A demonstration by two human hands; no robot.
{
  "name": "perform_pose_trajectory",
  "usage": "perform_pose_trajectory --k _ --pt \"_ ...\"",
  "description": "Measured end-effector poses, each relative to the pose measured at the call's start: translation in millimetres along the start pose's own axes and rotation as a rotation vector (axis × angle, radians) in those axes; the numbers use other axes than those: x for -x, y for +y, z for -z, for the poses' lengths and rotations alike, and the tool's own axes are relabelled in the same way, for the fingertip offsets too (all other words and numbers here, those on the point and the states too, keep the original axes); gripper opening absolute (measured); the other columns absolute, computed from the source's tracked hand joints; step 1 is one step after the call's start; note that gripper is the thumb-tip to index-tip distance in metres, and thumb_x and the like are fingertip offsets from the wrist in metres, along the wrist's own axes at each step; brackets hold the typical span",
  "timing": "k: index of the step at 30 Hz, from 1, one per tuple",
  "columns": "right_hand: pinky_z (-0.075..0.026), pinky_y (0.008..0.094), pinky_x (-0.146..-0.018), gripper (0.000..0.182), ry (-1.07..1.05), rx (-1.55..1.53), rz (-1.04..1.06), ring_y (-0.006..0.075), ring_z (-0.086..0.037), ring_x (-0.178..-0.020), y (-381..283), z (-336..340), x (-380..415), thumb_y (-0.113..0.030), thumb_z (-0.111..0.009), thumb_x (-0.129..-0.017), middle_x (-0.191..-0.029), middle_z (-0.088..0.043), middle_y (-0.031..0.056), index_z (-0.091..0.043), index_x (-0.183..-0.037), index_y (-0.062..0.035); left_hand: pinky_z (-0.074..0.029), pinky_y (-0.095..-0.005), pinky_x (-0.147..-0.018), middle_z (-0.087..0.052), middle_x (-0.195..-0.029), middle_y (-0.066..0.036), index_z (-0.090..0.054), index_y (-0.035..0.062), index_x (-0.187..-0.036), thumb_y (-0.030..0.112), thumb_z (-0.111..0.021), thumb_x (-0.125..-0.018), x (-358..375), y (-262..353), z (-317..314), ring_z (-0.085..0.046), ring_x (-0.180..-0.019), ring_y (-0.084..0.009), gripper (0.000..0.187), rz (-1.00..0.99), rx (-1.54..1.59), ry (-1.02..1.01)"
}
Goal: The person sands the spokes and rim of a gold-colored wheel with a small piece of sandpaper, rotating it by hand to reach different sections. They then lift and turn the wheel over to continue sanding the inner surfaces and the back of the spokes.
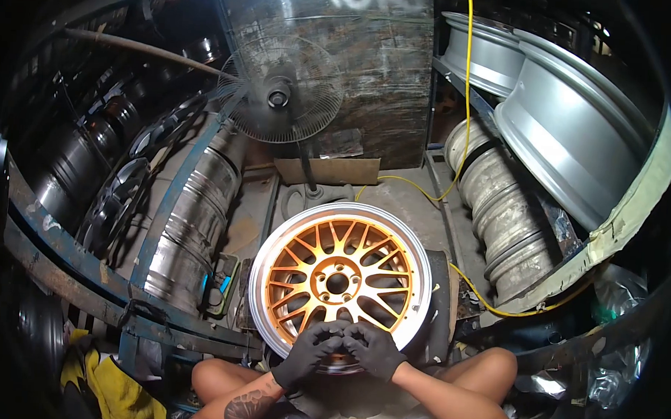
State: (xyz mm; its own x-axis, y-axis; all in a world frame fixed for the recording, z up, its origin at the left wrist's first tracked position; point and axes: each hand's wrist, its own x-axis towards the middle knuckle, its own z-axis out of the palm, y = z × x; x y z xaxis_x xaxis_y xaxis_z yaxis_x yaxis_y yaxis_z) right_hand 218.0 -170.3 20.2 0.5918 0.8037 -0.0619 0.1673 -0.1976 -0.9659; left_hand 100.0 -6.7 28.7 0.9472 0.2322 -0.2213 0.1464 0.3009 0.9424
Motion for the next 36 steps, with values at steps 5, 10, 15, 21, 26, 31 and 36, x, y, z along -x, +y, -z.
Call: perform_pose_trajectory --k 5,10,15,21,26,31,36 --pt "-0.055 0.0374 -0.076 0.018 0.068 0.309 0.140 0.0302 -0.069 -0.083 -20 2 2 -0.022 -0.067 -0.098 -0.092 -0.069 0.0139 -0.067 -0.107 -0.0068 -0.053 -0.0252 -0.076 -0.067 -0.095 -0.003 -0.063 0.0011 -0.103 0.022 -0.075 -0.098 -7 -24 9 -0.063 -0.085 -0.0089 0.025 -0.020 0.060 0.111" --pt "-0.054 0.0322 -0.068 0.014 0.167 0.265 0.122 0.0152 -0.067 -0.069 -16 0 -8 -0.016 -0.070 -0.096 -0.075 -0.067 0.0100 -0.069 -0.095 -0.0018 -0.051 -0.0251 -0.078 -0.067 -0.098 -0.003 -0.058 0.0074 -0.097 0.027 -0.077 -0.096 -8 -3 3 -0.061 -0.090 -0.0084 0.027 -0.049 0.104 0.126" --pt "-0.051 0.0302 -0.063 0.019 0.165 0.028 0.057 0.0124 -0.064 -0.064 -11 -3 -17 -0.020 -0.069 -0.098 -0.074 -0.069 0.0076 -0.067 -0.095 -0.0010 -0.051 -0.0246 -0.084 -0.066 -0.101 0.000 -0.058 0.0099 -0.100 0.035 -0.077 -0.096 -12 0 7 -0.062 -0.092 -0.0073 0.031 -0.048 0.237 0.000" --pt "-0.050 0.0269 -0.065 0.017 0.133 -0.045 -0.033 0.0088 -0.060 -0.068 -15 4 -15 -0.018 -0.071 -0.097 -0.081 -0.066 0.0055 -0.068 -0.100 -0.0010 -0.055 -0.0260 -0.084 -0.071 -0.108 -0.005 -0.064 0.0027 -0.108 0.025 -0.077 -0.096 -16 -9 17 -0.066 -0.093 -0.0108 0.028 -0.021 0.312 -0.019" --pt "-0.050 0.0257 -0.066 0.016 0.105 -0.039 -0.030 0.0068 -0.059 -0.070 -12 6 -14 -0.016 -0.071 -0.097 -0.085 -0.066 0.0045 -0.069 -0.103 -0.0012 -0.056 -0.0238 -0.081 -0.074 -0.100 -0.006 -0.069 -0.0029 -0.113 0.015 -0.075 -0.096 -14 0 17 -0.069 -0.089 -0.0093 0.026 0.034 0.132 0.056" --pt "-0.050 0.0259 -0.066 0.019 0.098 -0.117 -0.014 0.0069 -0.059 -0.070 7 0 -17 -0.019 -0.070 -0.098 -0.086 -0.067 0.0045 -0.068 -0.103 -0.0011 -0.054 -0.0235 -0.082 -0.073 -0.098 -0.004 -0.070 -0.0040 -0.111 0.019 -0.073 -0.098 -12 2 9 -0.067 -0.088 -0.0088 0.026 -0.002 0.055 0.112" --pt "-0.054 0.0298 -0.076 0.027 0.046 -0.067 -0.078 0.0123 -0.066 -0.081 3 4 -19 -0.027 -0.065 -0.102 -0.094 -0.070 0.0094 -0.067 -0.111 -0.0019 -0.054 -0.0245 -0.084 -0.074 -0.104 -0.006 -0.066 -0.0058 -0.124 0.022 -0.071 -0.101 -20 2 14 -0.067 -0.091 -0.0092 0.037 -0.062 -0.051 0.052"
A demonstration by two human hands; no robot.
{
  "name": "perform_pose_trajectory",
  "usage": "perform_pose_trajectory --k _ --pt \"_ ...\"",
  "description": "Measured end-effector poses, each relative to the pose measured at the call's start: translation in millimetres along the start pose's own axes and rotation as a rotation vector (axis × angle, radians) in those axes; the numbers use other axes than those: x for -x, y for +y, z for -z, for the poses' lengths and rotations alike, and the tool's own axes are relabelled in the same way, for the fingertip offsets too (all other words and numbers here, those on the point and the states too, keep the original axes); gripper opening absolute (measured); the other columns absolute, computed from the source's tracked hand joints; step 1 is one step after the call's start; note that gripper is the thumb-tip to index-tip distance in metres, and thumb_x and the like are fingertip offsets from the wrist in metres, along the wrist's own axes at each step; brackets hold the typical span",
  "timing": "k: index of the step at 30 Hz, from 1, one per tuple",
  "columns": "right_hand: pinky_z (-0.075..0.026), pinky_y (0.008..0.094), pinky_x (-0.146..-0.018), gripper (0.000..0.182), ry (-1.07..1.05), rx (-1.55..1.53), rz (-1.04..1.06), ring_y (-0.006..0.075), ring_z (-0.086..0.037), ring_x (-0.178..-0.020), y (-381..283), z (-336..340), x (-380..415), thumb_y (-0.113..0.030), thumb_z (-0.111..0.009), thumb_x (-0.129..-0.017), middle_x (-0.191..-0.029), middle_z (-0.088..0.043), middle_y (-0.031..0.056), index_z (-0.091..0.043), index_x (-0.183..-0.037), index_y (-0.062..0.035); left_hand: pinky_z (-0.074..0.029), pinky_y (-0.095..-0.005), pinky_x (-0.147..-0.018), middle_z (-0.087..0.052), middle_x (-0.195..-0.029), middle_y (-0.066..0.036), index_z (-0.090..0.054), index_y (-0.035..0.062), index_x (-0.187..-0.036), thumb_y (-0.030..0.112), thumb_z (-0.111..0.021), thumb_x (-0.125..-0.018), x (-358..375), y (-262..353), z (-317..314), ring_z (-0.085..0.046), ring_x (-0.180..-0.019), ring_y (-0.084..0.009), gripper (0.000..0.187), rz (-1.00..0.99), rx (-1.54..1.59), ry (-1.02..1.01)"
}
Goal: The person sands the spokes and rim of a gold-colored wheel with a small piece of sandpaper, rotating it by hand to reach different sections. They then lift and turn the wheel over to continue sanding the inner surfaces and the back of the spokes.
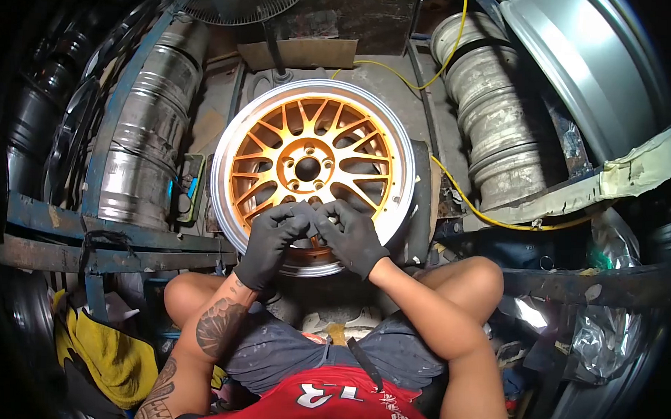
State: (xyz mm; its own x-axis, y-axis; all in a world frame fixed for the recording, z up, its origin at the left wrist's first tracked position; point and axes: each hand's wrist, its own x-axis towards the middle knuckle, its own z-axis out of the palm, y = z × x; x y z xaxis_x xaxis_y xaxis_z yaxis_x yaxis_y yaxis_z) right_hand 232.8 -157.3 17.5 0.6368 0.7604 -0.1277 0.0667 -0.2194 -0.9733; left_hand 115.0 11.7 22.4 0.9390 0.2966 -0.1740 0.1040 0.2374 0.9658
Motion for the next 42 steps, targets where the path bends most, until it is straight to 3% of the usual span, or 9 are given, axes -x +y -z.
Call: perform_pose_trajectory --k 6,10,15,24,26,28,33,37,42 --pt "-0.054 0.0337 -0.085 0.038 -0.149 0.075 -0.085 0.0174 -0.067 -0.090 -9 1 2 -0.031 -0.060 -0.105 -0.100 -0.068 0.0108 -0.061 -0.132 -0.0038 -0.055 -0.0269 -0.088 -0.072 -0.117 -0.014 -0.050 -0.0052 -0.147 0.021 -0.067 -0.102 4 0 -13 -0.068 -0.100 -0.0139 0.055 -0.133 -0.114 0.110" --pt "-0.054 0.0301 -0.081 0.039 -0.235 -0.228 -0.050 0.0144 -0.065 -0.087 -9 0 6 -0.029 -0.056 -0.109 -0.103 -0.067 0.0097 -0.057 -0.139 -0.0046 -0.054 -0.0275 -0.089 -0.068 -0.124 -0.017 -0.045 -0.0054 -0.151 0.017 -0.060 -0.104 5 -1 -19 -0.067 -0.103 -0.0142 0.054 -0.163 -0.262 0.103" --pt "-0.052 0.0241 -0.079 0.029 -0.130 -0.496 -0.065 0.0060 -0.060 -0.086 1 -7 2 -0.019 -0.062 -0.106 -0.099 -0.069 0.0006 -0.064 -0.128 0.0000 -0.054 -0.0254 -0.086 -0.068 -0.117 -0.011 -0.040 -0.0043 -0.154 0.023 -0.058 -0.107 3 3 -26 -0.065 -0.099 -0.0121 0.058 -0.087 -0.144 0.068" --pt "-0.053 0.0250 -0.087 0.028 -0.150 -0.362 -0.075 0.0073 -0.064 -0.098 -4 -2 9 -0.020 -0.068 -0.102 -0.109 -0.071 0.0028 -0.066 -0.125 -0.0045 -0.049 -0.0276 -0.082 -0.061 -0.098 -0.006 -0.043 0.0028 -0.156 0.027 -0.055 -0.108 5 -11 -19 -0.058 -0.092 -0.0128 0.054 -0.194 -0.405 0.113" --pt "-0.053 0.0247 -0.084 0.030 -0.183 -0.336 -0.160 0.0072 -0.065 -0.094 -8 1 9 -0.021 -0.068 -0.103 -0.107 -0.071 0.0043 -0.065 -0.127 -0.0037 -0.046 -0.0392 -0.097 -0.068 -0.114 -0.015 -0.045 0.0031 -0.154 0.019 -0.054 -0.105 4 -10 -20 -0.060 -0.105 -0.0265 0.052 -0.309 -0.638 0.138" --pt "-0.053 0.0244 -0.080 0.032 -0.175 -0.358 -0.141 0.0064 -0.064 -0.091 0 0 9 -0.022 -0.067 -0.103 -0.106 -0.071 0.0032 -0.063 -0.129 -0.0025 -0.042 -0.0430 -0.103 -0.069 -0.121 -0.014 -0.046 0.0026 -0.154 0.016 -0.053 -0.104 3 -8 -21 -0.059 -0.110 -0.0297 0.052 -0.322 -0.639 0.094" --pt "-0.053 0.0238 -0.079 0.025 -0.195 -0.590 -0.153 0.0067 -0.063 -0.090 8 -1 10 -0.020 -0.068 -0.102 -0.102 -0.070 0.0014 -0.068 -0.118 -0.0008 -0.042 -0.0435 -0.104 -0.067 -0.132 -0.017 -0.040 -0.0016 -0.156 0.009 -0.049 -0.101 7 9 -26 -0.058 -0.112 -0.0304 0.056 -0.446 -0.800 0.030" --pt "-0.055 0.0256 -0.080 0.018 -0.171 -0.416 -0.149 0.0099 -0.066 -0.087 12 -2 10 -0.015 -0.069 -0.100 -0.097 -0.071 0.0037 -0.070 -0.109 0.0006 -0.043 -0.0400 -0.109 -0.065 -0.137 -0.018 -0.036 -0.0036 -0.157 0.010 -0.049 -0.104 2 -25 -12 -0.060 -0.122 -0.0285 0.056 -0.311 -0.325 -0.063" --pt "-0.055 0.0270 -0.078 0.024 -0.198 -0.299 -0.085 0.0092 -0.065 -0.082 4 -5 13 -0.023 -0.068 -0.102 -0.094 -0.071 0.0031 -0.071 -0.109 -0.0007 -0.044 -0.0317 -0.109 -0.063 -0.139 -0.017 -0.030 -0.0033 -0.159 0.018 -0.042 -0.112 13 6 -17 -0.057 -0.129 -0.0209 0.053 -0.231 -0.359 -0.088"
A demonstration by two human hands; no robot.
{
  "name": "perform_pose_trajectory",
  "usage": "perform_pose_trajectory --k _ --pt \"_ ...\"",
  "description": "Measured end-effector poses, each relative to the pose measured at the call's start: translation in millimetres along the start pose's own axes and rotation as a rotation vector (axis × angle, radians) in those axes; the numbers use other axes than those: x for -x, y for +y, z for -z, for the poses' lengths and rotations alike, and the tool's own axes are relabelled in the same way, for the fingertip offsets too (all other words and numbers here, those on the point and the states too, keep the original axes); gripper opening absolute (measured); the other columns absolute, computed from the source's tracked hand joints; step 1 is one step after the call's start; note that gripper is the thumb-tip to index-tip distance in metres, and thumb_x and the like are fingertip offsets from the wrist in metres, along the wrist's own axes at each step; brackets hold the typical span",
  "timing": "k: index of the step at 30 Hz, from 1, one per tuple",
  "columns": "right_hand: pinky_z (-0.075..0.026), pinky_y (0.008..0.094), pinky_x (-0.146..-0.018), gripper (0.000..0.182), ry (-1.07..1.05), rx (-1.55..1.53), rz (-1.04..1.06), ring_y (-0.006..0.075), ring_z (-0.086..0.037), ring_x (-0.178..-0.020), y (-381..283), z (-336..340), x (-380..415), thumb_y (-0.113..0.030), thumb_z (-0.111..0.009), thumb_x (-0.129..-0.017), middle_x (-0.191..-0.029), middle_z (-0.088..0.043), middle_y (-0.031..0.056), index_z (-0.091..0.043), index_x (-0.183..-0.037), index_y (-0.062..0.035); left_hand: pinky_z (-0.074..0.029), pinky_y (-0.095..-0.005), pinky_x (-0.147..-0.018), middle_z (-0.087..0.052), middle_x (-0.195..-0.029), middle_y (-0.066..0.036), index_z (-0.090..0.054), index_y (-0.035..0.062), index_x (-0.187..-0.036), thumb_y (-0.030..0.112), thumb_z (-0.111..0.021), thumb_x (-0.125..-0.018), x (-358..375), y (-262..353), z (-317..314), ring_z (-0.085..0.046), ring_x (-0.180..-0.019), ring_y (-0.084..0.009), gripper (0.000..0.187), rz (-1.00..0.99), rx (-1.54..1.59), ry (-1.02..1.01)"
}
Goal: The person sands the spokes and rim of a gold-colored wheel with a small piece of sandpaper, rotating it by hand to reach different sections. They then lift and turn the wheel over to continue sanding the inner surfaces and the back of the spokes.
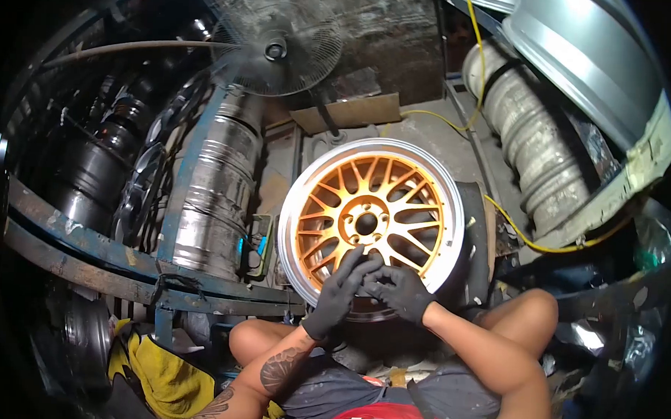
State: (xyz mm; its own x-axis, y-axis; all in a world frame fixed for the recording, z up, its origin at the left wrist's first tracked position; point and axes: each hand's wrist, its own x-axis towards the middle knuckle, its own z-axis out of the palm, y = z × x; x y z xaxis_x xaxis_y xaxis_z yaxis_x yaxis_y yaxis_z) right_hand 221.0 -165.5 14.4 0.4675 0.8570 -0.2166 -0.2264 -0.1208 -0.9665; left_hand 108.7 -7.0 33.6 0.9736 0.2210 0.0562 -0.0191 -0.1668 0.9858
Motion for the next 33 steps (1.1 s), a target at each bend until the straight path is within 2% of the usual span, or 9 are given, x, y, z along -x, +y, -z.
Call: perform_pose_trajectory --k 4,8,9,10,12,13,20,27,33 --pt "-0.051 0.0287 -0.074 0.031 0.001 0.130 0.040 0.0092 -0.061 -0.082 5 0 -1 -0.031 -0.067 -0.103 -0.091 -0.069 0.0028 -0.072 -0.108 -0.0016 -0.045 -0.0333 -0.109 -0.057 -0.145 -0.017 -0.026 -0.0020 -0.161 0.028 -0.045 -0.112 1 -23 -2 -0.056 -0.130 -0.0228 0.060 0.013 0.115 0.011" --pt "-0.049 0.0235 -0.072 0.029 0.060 -0.112 0.066 0.0048 -0.057 -0.079 7 -3 0 -0.028 -0.065 -0.105 -0.089 -0.068 -0.0017 -0.072 -0.109 -0.0003 -0.051 -0.0322 -0.103 -0.056 -0.144 -0.020 -0.022 0.0002 -0.162 0.025 -0.065 -0.103 0 -7 -6 -0.059 -0.126 -0.0223 0.077 0.115 0.302 0.078" --pt "-0.049 0.0233 -0.072 0.029 0.059 -0.118 0.063 0.0046 -0.057 -0.079 3 0 0 -0.028 -0.065 -0.104 -0.089 -0.068 -0.0017 -0.072 -0.109 -0.0005 -0.053 -0.0314 -0.101 -0.057 -0.144 -0.019 -0.030 -0.0002 -0.158 0.021 -0.073 -0.098 -1 -13 -3 -0.060 -0.125 -0.0211 0.076 0.123 0.343 0.103" --pt "-0.049 0.0230 -0.072 0.029 0.058 -0.121 0.066 0.0044 -0.057 -0.079 0 3 -1 -0.028 -0.066 -0.104 -0.090 -0.067 -0.0018 -0.072 -0.110 -0.0006 -0.053 -0.0292 -0.096 -0.064 -0.133 -0.012 -0.048 0.0006 -0.148 0.012 -0.070 -0.099 -4 -16 -4 -0.063 -0.109 -0.0123 0.055 0.114 0.269 0.164" --pt "-0.049 0.0227 -0.072 0.030 0.072 -0.124 0.053 0.0041 -0.056 -0.079 -1 3 2 -0.029 -0.067 -0.104 -0.091 -0.067 -0.0020 -0.073 -0.111 -0.0006 -0.054 -0.0270 -0.092 -0.069 -0.120 -0.008 -0.064 -0.0013 -0.126 0.010 -0.072 -0.097 0 -25 6 -0.064 -0.101 -0.0109 0.032 0.133 0.203 0.145" --pt "-0.048 0.0225 -0.072 0.030 0.089 -0.118 0.041 0.0040 -0.056 -0.079 -2 2 3 -0.029 -0.067 -0.104 -0.091 -0.067 -0.0020 -0.073 -0.112 -0.0005 -0.054 -0.0253 -0.086 -0.071 -0.104 -0.003 -0.071 -0.0010 -0.109 0.009 -0.073 -0.096 0 -13 4 -0.065 -0.094 -0.0099 0.017 0.124 0.166 0.197" --pt "-0.051 0.0237 -0.076 0.030 0.126 -0.022 0.075 0.0047 -0.059 -0.083 -3 0 7 -0.028 -0.068 -0.103 -0.094 -0.069 -0.0027 -0.073 -0.111 0.0004 -0.054 -0.0251 -0.077 -0.074 -0.093 -0.004 -0.074 -0.0025 -0.104 0.020 -0.072 -0.099 1 -3 8 -0.067 -0.086 -0.0085 0.023 0.158 0.100 0.164" --pt "-0.051 0.0232 -0.075 0.031 0.044 0.029 -0.064 0.0050 -0.059 -0.080 -10 2 5 -0.029 -0.070 -0.102 -0.090 -0.069 -0.0022 -0.072 -0.110 0.0005 -0.053 -0.0246 -0.078 -0.074 -0.092 -0.003 -0.074 -0.0034 -0.103 0.017 -0.069 -0.099 3 -11 18 -0.065 -0.085 -0.0078 0.022 0.175 0.046 0.077" --pt "-0.051 0.0231 -0.074 0.029 -0.022 0.041 -0.079 0.0052 -0.058 -0.080 7 3 4 -0.028 -0.068 -0.103 -0.090 -0.068 -0.0016 -0.072 -0.108 0.0002 -0.053 -0.0259 -0.083 -0.072 -0.095 -0.002 -0.072 -0.0032 -0.102 0.018 -0.070 -0.098 14 -17 10 -0.064 -0.090 -0.0071 0.022 0.216 0.213 0.098"
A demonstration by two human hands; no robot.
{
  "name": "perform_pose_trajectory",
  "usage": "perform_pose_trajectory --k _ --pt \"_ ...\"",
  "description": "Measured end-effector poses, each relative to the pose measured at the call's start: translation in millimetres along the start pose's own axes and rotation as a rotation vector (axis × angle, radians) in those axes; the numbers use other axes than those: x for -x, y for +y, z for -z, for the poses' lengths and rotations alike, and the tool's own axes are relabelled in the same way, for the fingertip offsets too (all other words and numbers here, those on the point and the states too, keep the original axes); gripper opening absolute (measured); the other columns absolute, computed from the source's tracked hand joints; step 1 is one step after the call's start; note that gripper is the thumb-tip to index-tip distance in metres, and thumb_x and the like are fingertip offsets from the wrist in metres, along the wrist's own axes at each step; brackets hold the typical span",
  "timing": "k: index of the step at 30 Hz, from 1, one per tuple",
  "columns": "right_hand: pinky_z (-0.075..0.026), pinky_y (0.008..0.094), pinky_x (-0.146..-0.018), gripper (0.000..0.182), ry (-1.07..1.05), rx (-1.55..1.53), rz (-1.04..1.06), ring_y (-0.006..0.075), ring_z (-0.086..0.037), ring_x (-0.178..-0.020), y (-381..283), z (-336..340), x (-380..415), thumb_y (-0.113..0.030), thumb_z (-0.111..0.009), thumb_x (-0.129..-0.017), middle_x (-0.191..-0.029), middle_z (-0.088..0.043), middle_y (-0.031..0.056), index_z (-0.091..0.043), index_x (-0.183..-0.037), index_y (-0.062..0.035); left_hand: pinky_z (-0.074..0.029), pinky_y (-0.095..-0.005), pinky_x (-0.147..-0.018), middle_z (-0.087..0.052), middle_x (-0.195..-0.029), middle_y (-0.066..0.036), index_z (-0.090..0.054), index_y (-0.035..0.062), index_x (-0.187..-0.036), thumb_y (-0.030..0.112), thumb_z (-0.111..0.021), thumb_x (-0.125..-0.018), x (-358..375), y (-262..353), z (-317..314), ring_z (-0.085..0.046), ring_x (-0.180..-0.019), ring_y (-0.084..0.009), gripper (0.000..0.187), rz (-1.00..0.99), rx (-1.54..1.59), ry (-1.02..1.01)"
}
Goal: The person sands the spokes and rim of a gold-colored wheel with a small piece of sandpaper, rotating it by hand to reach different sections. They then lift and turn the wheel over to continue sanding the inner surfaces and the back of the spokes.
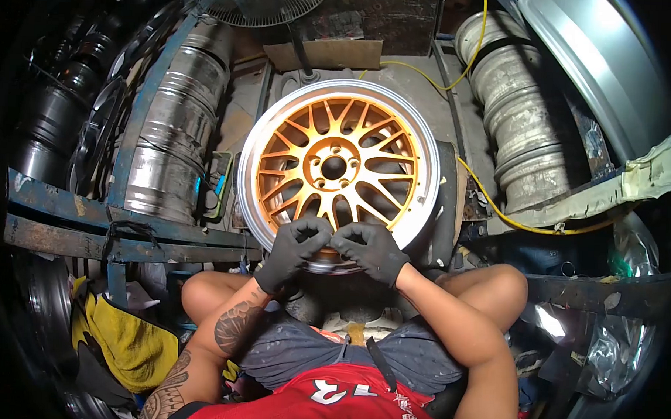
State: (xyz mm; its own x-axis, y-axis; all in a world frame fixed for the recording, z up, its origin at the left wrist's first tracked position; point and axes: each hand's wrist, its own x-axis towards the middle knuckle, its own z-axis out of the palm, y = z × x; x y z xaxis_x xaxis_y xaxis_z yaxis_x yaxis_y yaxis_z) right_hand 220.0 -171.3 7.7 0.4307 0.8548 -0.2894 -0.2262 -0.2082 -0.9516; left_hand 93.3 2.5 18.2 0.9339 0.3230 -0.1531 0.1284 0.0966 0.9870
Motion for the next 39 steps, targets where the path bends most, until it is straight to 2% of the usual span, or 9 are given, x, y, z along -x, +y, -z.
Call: perform_pose_trajectory --k 8,11,15,27,29,32,33,34,39 --pt "-0.053 0.0293 -0.077 0.034 -0.002 0.118 0.082 0.0133 -0.065 -0.086 21 12 -12 -0.027 -0.073 -0.097 -0.094 -0.072 0.0053 -0.074 -0.105 0.0054 -0.055 -0.0321 -0.087 -0.074 -0.101 -0.006 -0.074 -0.0023 -0.105 0.015 -0.069 -0.097 -18 -51 9 -0.067 -0.098 -0.0133 0.019 -0.132 0.038 -0.080" --pt "-0.054 0.0300 -0.070 0.023 0.026 0.437 0.449 0.0156 -0.067 -0.079 36 37 -27 -0.020 -0.071 -0.094 -0.088 -0.070 0.0078 -0.072 -0.096 0.0036 -0.053 -0.0293 -0.072 -0.072 -0.082 -0.005 -0.072 -0.0027 -0.095 0.021 -0.071 -0.097 -38 -50 5 -0.064 -0.082 -0.0087 0.024 -0.321 -0.067 -0.128" --pt "-0.044 0.0261 -0.060 0.019 0.057 0.228 0.280 0.0082 -0.057 -0.070 13 43 -40 -0.020 -0.071 -0.096 -0.079 -0.063 0.0020 -0.067 -0.089 -0.0021 -0.050 -0.0235 -0.056 -0.066 -0.074 -0.003 -0.068 0.0023 -0.086 0.022 -0.072 -0.091 4 42 8 -0.059 -0.059 -0.0091 0.021 -0.186 -0.045 -0.050" --pt "-0.049 0.0275 -0.084 0.030 0.036 0.357 0.049 0.0142 -0.059 -0.094 -46 43 -17 -0.017 -0.069 -0.101 -0.109 -0.070 0.0071 -0.071 -0.125 0.0007 -0.055 -0.0344 -0.075 -0.072 -0.104 -0.010 -0.072 0.0025 -0.115 0.018 -0.081 -0.083 -29 -15 27 -0.068 -0.079 -0.0157 0.037 -0.519 -0.260 0.029" --pt "-0.046 0.0286 -0.070 0.017 0.073 0.390 0.340 0.0118 -0.056 -0.077 61 181 -83 -0.018 -0.069 -0.100 -0.088 -0.065 0.0035 -0.068 -0.105 -0.0013 -0.052 -0.0419 -0.091 -0.068 -0.101 -0.011 -0.067 0.0049 -0.122 0.018 -0.080 -0.084 -42 -41 47 -0.064 -0.108 -0.0235 0.042 -0.683 -0.464 0.426" --pt "-0.051 0.0318 -0.073 0.019 0.227 0.421 0.238 0.0171 -0.063 -0.081 -7 172 -42 -0.017 -0.065 -0.097 -0.085 -0.070 0.0068 -0.072 -0.101 -0.0003 -0.050 -0.0433 -0.098 -0.069 -0.112 -0.014 -0.066 0.0027 -0.118 0.025 -0.077 -0.086 -3 -14 105 -0.062 -0.113 -0.0244 0.040 -0.328 -0.138 0.664" --pt "-0.051 0.0345 -0.076 0.023 0.312 0.520 0.278 0.0221 -0.065 -0.083 -9 175 -37 -0.020 -0.068 -0.094 -0.089 -0.072 0.0105 -0.074 -0.100 0.0003 -0.054 -0.0436 -0.092 -0.067 -0.118 -0.018 -0.060 0.0010 -0.130 0.023 -0.075 -0.089 -26 -59 151 -0.066 -0.107 -0.0254 0.049 0.119 -0.140 0.536" --pt "-0.052 0.0373 -0.079 0.027 0.404 0.621 0.309 0.0271 -0.068 -0.086 -10 180 -32 -0.023 -0.070 -0.090 -0.092 -0.073 0.0142 -0.076 -0.100 0.0009 -0.057 -0.0425 -0.083 -0.064 -0.122 -0.021 -0.052 0.0003 -0.141 0.024 -0.073 -0.091 -33 -73 177 -0.069 -0.096 -0.0271 0.059 -0.194 -0.707 0.724" --pt "-0.046 0.0264 -0.059 0.011 0.586 -0.046 0.115 0.0110 -0.059 -0.063 33 188 -35 -0.015 -0.073 -0.093 -0.071 -0.065 0.0014 -0.074 -0.092 -0.0039 -0.049 -0.0496 -0.102 -0.066 -0.121 -0.028 -0.055 -0.0002 -0.134 0.024 -0.067 -0.091 -18 -87 163 -0.065 -0.114 -0.0432 0.051 -0.049 -0.365 0.659"
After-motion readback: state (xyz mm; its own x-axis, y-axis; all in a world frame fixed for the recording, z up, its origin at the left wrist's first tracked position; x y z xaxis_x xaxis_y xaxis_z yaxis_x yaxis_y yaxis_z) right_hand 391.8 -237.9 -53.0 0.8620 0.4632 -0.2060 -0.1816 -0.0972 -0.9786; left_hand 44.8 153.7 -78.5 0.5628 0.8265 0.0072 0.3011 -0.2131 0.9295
